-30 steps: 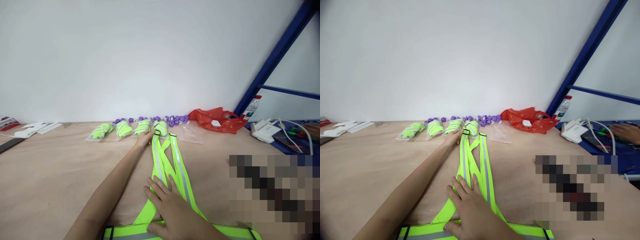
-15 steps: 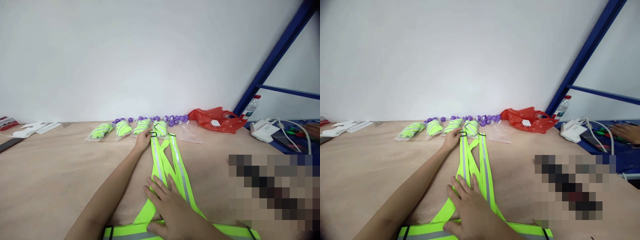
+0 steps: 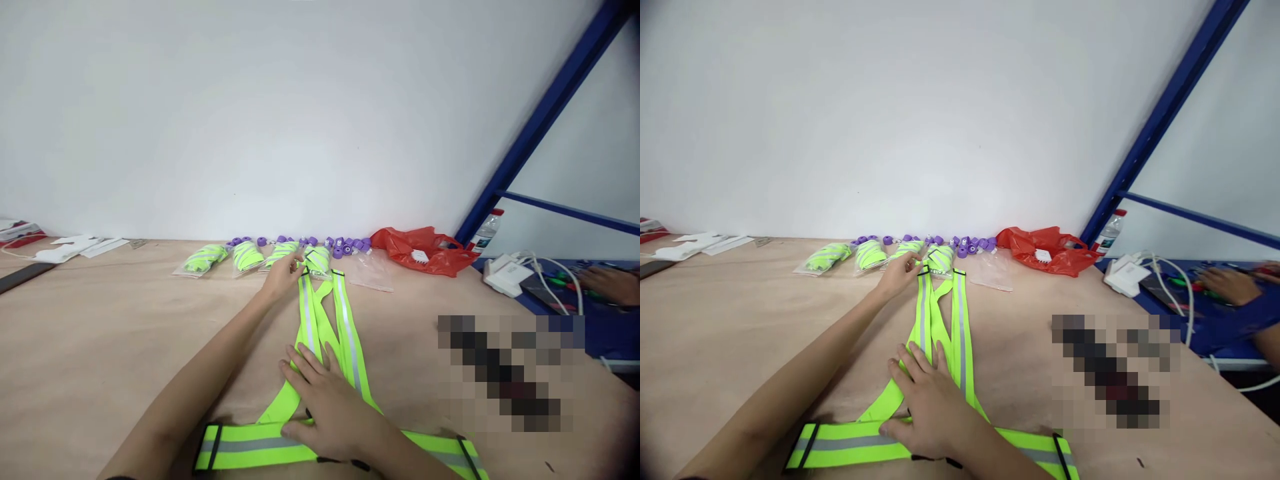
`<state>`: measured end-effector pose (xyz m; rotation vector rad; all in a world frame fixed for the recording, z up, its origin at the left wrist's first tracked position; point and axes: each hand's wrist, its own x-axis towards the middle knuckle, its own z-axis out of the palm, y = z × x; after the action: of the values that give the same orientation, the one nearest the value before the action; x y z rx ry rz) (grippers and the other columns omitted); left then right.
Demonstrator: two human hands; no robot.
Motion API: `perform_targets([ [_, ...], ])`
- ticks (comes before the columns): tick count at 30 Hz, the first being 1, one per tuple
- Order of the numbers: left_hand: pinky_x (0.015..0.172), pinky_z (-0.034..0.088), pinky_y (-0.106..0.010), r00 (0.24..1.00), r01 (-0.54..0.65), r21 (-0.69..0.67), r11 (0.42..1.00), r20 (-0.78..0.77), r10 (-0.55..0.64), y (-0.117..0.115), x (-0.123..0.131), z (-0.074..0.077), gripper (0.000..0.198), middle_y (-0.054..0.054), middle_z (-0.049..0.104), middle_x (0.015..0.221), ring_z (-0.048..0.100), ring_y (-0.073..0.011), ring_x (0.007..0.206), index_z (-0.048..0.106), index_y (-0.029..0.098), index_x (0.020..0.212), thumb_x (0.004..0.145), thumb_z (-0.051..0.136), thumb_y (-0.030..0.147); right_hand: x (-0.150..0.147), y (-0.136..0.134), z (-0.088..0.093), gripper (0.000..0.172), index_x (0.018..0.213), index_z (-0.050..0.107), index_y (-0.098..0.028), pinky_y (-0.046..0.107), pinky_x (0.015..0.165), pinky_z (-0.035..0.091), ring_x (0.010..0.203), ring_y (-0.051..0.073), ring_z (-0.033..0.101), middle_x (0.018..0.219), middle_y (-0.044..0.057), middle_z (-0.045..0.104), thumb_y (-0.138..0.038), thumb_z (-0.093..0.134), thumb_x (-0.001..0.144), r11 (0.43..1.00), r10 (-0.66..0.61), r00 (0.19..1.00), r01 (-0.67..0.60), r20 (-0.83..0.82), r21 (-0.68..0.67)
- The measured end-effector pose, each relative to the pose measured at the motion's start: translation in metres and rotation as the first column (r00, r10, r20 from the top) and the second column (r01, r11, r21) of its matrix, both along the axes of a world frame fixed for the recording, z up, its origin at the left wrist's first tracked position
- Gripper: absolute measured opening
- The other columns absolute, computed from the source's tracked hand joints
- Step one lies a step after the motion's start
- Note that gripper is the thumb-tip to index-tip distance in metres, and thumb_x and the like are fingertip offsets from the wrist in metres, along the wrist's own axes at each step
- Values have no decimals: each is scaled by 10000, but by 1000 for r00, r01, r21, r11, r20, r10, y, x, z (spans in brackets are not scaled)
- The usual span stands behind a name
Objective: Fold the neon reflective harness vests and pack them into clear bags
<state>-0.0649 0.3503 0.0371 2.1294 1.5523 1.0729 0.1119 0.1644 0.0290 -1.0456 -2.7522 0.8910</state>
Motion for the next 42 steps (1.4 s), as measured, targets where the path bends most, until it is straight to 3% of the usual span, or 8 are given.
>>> perform_targets([
  [4, 669, 428, -276, 968, 222, -80, 972, -105, -230, -57, -3, 39, 188, -12, 649, 738, 595, -187, 687, 667, 207, 1033, 908, 549, 281, -1, -1, -1, 820, 1559, 285, -217, 609, 1197, -23, 1528, 314, 75, 1659, 114, 135, -592, 570, 887, 1000, -18, 1000, 18, -8, -1],
  [8, 732, 478, -304, 932, 302, -143, 942, -163, -323, -140, -3, 55, 207, -62, 704, 882, 647, -212, 800, 683, 216, 1022, 943, 502, 277, -2, 7, -5, 685, 1488, 429, -222, 580, 1206, 120, 1476, 302, 288, 1587, 121, 361, -420, 629, 864, 991, -131, 967, 129, -218, -24],
  [12, 1031, 450, -440, 896, 349, -134, 927, -243, -372, -219, 3, 29, 455, -138, 557, 1399, 536, -302, 1260, 521, 212, 1381, 942, 545, 324, 7, 26, -7, 498, 1328, 608, -222, 442, 1100, 416, 1292, 266, 549, 1402, 95, 596, -292, 611, 835, 906, -382, 763, 420, -522, -49],
  [16, 1177, 275, -562, 870, 316, -193, 929, -331, -364, -259, 8, -9, 736, -112, 151, 1655, 197, -344, 1504, 192, 303, 1576, 951, 565, 413, 37, 54, -1, 348, 1148, 717, -222, 416, 963, 527, 1087, 275, 683, 1172, 82, 736, -370, 618, 849, 858, -455, 748, 514, -482, -12],
  [21, 1208, 195, -564, 833, 331, -235, 914, -381, -400, -270, 5, -24, 664, -97, 203, 1640, 173, -325, 1509, 253, 309, 1563, 976, 506, 489, 71, 118, 8, 312, 1143, 703, -207, 334, 936, 526, 1046, 228, 698, 1142, 66, 747, -309, 528, 906, 793, -491, 834, 548, -252, 267],
  [28, 1201, 240, -525, 799, 381, -168, 909, -435, -415, -265, 1, -42, 735, -126, 235, 1623, 221, -318, 1498, 214, 271, 1576, 966, 401, 636, 67, 211, -3, 397, 1286, 622, -151, 378, 1021, 437, 1262, 295, 567, 1375, 141, 616, -241, 507, 916, 745, -542, 825, 559, -158, 364],
  [36, 1117, 405, -381, 757, 329, 122, 937, -627, -184, -252, 10, -81, 523, -106, 497, 1491, 450, -245, 1395, 348, 247, 1515, 1028, 416, 426, 61, 247, -13, 125, 870, 708, -170, 279, 751, 493, 873, 229, 690, 947, 71, 770, -155, 591, 828, 825, -469, 883, 447, -24, 345],
  [42, 1105, 421, -405, 769, 312, 159, 937, -621, -151, -254, 8, -83, 619, -90, 322, 1595, 369, -302, 1440, 272, 285, 1547, 989, 515, 400, 61, 268, -17, 134, 894, 710, -175, 254, 737, 502, 864, 210, 696, 970, 74, 769, -132, 650, 782, 835, -478, 878, 457, -6, 307],
])
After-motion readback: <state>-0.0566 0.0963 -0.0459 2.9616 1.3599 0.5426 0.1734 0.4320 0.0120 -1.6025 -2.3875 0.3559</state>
